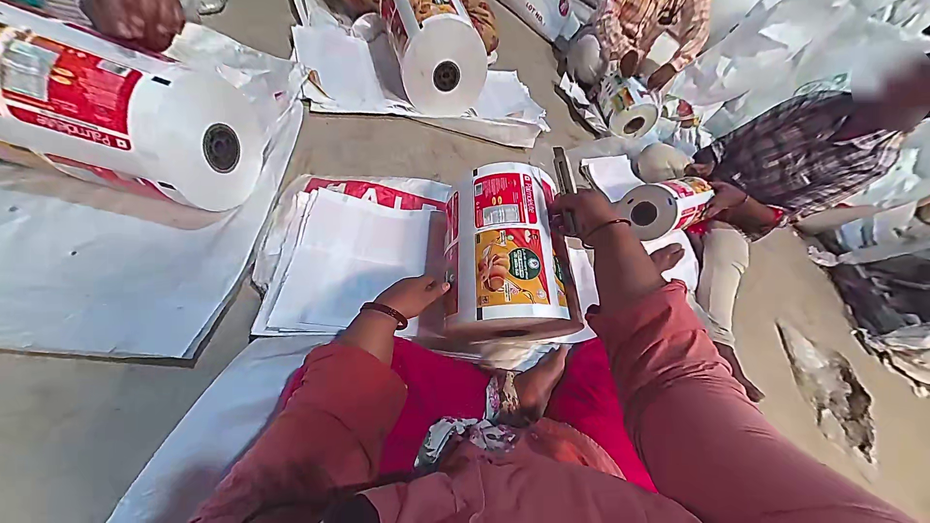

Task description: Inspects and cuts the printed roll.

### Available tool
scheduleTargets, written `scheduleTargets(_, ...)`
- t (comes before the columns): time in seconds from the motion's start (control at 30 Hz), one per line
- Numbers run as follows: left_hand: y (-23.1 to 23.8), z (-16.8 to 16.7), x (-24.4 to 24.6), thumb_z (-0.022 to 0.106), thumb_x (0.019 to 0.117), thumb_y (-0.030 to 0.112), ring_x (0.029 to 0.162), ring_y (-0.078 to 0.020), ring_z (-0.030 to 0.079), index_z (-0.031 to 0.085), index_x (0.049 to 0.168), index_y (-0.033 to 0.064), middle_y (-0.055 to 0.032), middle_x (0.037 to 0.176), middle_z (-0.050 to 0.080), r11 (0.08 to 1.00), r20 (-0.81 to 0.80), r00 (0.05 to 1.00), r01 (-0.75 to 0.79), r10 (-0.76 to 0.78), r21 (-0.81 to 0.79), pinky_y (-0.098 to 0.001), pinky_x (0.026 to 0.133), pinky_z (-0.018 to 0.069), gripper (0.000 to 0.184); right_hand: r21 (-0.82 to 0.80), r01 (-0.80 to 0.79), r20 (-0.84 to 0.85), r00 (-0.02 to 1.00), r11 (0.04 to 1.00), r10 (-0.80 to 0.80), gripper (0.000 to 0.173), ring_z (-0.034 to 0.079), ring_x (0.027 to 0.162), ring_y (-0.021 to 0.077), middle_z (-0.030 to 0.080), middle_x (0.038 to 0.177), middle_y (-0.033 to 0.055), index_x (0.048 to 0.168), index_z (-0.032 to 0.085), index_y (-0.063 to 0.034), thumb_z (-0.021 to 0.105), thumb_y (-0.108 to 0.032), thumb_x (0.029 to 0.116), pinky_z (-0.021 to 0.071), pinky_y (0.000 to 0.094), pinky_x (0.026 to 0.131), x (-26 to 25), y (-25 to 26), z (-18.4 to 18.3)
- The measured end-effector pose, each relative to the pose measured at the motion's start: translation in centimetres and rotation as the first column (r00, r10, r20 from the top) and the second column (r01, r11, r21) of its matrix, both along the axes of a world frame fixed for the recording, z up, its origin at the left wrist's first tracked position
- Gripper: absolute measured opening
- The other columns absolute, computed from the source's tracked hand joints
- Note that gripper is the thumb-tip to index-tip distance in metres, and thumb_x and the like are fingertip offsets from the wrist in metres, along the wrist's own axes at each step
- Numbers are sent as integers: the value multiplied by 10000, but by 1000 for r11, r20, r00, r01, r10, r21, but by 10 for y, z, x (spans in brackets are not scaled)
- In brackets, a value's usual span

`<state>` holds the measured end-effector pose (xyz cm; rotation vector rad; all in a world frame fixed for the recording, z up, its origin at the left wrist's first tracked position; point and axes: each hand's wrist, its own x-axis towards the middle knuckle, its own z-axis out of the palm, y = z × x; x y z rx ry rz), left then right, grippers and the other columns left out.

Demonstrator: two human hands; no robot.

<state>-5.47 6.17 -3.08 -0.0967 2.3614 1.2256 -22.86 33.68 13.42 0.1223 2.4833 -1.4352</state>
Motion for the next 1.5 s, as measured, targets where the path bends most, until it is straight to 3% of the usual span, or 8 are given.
scheduleTargets(0.43, 0, 3, 3, 364, 1100, 510, 1119, -418, 672, 571, 1360, 2, -259, 1237, 666, 994, 13, 995, -98, 97, 39, -614, 986, 501, 607, -151, -124, 42, 990, 981, 132, 55, 531, 497, 50, 677, 760, -3, 1029, 570, -109, 566, -130, 979, 450, 206, 457, 100, 53, -1)
scheduleTargets(0.63, -1, 3, 10, 327, 1107, 514, 1114, -401, 679, 571, 1370, 12, -246, 1246, 672, 976, 43, 976, -216, 216, 16, -603, 955, 512, 617, -190, -62, 15, 998, 980, 66, 297, 582, 564, 87, 690, 913, 30, 1333, 489, -111, 512, -211, 1054, 502, 248, 494, 118, 47, -4)
scheduleTargets(0.83, -2, 15, 35, 290, 1116, 500, 1094, -351, 680, 534, 1409, 32, -222, 1283, 658, 925, 140, 933, -350, 331, 149, -543, 926, 522, 604, 189, -109, -152, 979, 976, 139, 400, 665, 679, 206, 656, 989, 148, 1419, 454, -29, 498, -161, 1045, 589, 411, 607, 167, 72, -22)
scheduleTargets(1.0, -1, 16, 34, 294, 1112, 512, 1097, -334, 679, 526, 1421, 48, -210, 1299, 653, 888, 123, 902, -429, 413, 162, -519, 925, 527, 604, 244, -135, -125, 978, 960, 169, 596, 677, 600, 191, 709, 937, 117, 1622, 279, -217, 476, -153, 1063, 599, 386, 556, 193, 83, -18)
scheduleTargets(1.17, 3, 7, 29, 312, 1111, 509, 1101, -348, 668, 534, 1406, 39, -218, 1281, 653, 901, 157, 904, -416, 396, 122, -549, 933, 511, 598, 302, -200, -135, 959, 932, 249, 469, 638, 540, 172, 731, 942, 106, 1529, 469, -211, 474, -167, 1063, 561, 367, 507, 198, 80, -9)
scheduleTargets(1.27, 0, 7, 32, 292, 1111, 519, 1086, -329, 684, 537, 1404, 52, -200, 1282, 661, 896, 154, 901, -425, 405, 132, -524, 920, 529, 604, 363, -172, -185, 950, 916, 251, 488, 701, 650, 216, 707, 1014, 133, 1527, 452, -180, 501, -147, 1042, 620, 426, 606, 195, 74, -7)
scheduleTargets(1.37, -3, 9, 34, 283, 1111, 521, 1083, -318, 684, 529, 1416, 52, -202, 1282, 660, 881, 146, 895, -443, 422, 164, -505, 911, 532, 611, 546, -117, -239, 927, 830, 288, 582, 683, 1021, 362, 660, 1240, 190, 1539, 448, -184, 579, -127, 975, 543, 598, 858, 192, 70, 0)
scheduleTargets(1.5, -3, 4, 29, 294, 1107, 530, 1061, -322, 693, 544, 1401, 49, -203, 1253, 673, 873, 148, 892, -449, 427, 191, -510, 907, 542, 617, 702, -146, -162, 920, 697, 356, 482, 653, 1140, 429, 684, 1241, 201, 1571, 438, -284, 435, -338, 1092, 499, 657, 922, 191, 72, 1)
